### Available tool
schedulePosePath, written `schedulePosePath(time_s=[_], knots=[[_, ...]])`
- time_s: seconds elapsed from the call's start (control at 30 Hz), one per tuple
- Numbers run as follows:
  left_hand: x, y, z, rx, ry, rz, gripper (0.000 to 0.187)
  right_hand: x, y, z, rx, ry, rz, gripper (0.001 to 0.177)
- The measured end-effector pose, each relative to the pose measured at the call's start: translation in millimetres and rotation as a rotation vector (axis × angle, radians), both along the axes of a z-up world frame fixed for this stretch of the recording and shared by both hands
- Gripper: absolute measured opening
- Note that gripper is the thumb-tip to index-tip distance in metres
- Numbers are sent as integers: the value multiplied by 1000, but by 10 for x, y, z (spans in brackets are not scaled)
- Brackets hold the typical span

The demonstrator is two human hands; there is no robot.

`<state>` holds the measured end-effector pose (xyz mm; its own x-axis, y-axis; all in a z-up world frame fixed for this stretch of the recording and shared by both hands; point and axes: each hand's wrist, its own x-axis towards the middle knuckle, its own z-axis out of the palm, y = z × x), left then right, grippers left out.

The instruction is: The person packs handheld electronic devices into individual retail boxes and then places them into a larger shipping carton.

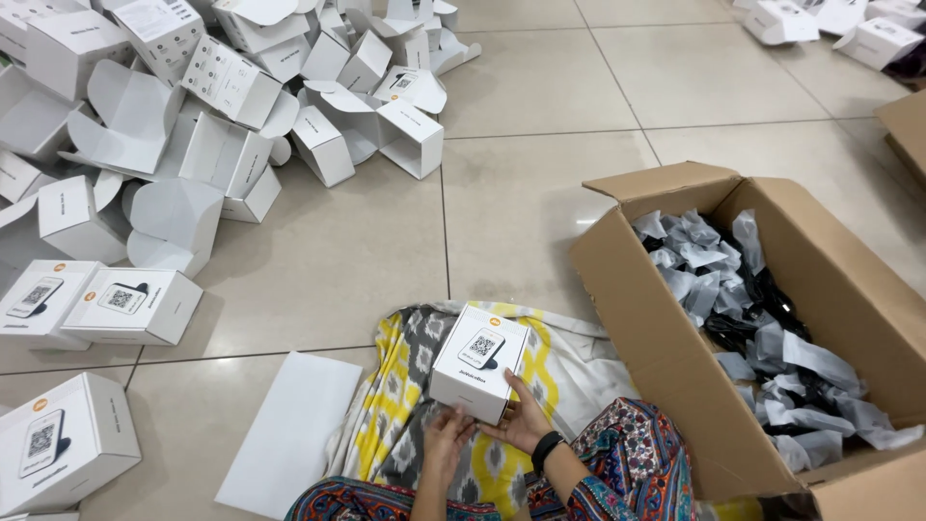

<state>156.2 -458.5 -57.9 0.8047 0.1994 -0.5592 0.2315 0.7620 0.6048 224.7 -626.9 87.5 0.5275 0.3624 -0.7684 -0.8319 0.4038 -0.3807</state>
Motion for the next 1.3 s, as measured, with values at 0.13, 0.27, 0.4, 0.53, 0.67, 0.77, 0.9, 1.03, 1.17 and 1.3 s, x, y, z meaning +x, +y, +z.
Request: schedulePosePath(time_s=[0.13,0.27,0.4,0.53,0.67,0.77,0.9,1.03,1.17,1.3], knots=[[23,-11,-299,114,40,-1,35,40,-77,79,-61,-22,46,102],[-31,-7,2,120,140,-30,32,78,-117,-183,-14,-13,35,105],[-61,-15,166,135,144,-50,31,81,-102,-105,-25,-19,27,107],[-93,-66,351,178,83,-58,40,72,-101,95,-64,-19,82,113],[-131,-103,981,182,169,-8,55,102,-112,46,-92,-18,134,114],[-183,-155,1297,219,228,-173,66,158,-173,-36,-113,-46,154,114],[-231,-208,1185,301,142,-299,74,305,-276,-233,-153,-59,140,114],[-295,-308,1372,373,148,-394,69,344,-345,-302,-249,-125,98,95],[-354,-443,1774,259,103,-374,56,232,-510,-1250,-68,-76,-156,76],[-162,-549,2175,264,33,-394,57,-457,-396,-1538,-43,-182,-266,55]])
